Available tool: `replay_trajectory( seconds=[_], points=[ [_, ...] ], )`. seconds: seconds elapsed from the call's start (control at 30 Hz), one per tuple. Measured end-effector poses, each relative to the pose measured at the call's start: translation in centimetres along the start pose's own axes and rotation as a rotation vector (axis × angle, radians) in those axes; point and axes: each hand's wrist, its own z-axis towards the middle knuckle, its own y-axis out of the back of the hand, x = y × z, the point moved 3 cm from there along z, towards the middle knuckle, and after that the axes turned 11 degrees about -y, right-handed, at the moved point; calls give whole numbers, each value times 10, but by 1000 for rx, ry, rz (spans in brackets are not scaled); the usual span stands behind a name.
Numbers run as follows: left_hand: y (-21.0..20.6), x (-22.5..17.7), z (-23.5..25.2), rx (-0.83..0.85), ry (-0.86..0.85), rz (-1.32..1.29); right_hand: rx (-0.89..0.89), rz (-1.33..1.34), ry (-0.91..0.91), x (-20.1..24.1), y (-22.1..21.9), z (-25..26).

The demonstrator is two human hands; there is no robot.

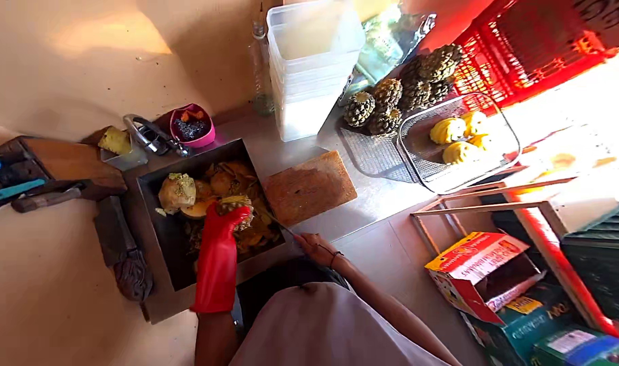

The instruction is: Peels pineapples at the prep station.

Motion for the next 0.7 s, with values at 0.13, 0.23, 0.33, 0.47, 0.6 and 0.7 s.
replay_trajectory(
  seconds=[0.13,0.23,0.33,0.47,0.6,0.7],
  points=[
    [-12,50,29,325,-447,-146,-246,179,-101,-27,13,-18],
    [-32,38,21,449,-448,-139,-344,237,-186,-47,33,-32],
    [-66,66,83,495,-861,248,-397,248,-230,-58,42,-40],
    [-116,50,113,744,-1216,776,-379,269,-246,-67,50,-33],
    [-95,29,66,883,-1127,977,-295,196,-199,-67,64,-31],
    [-76,26,30,679,-839,638,-233,139,-144,-68,69,-31]
  ],
)
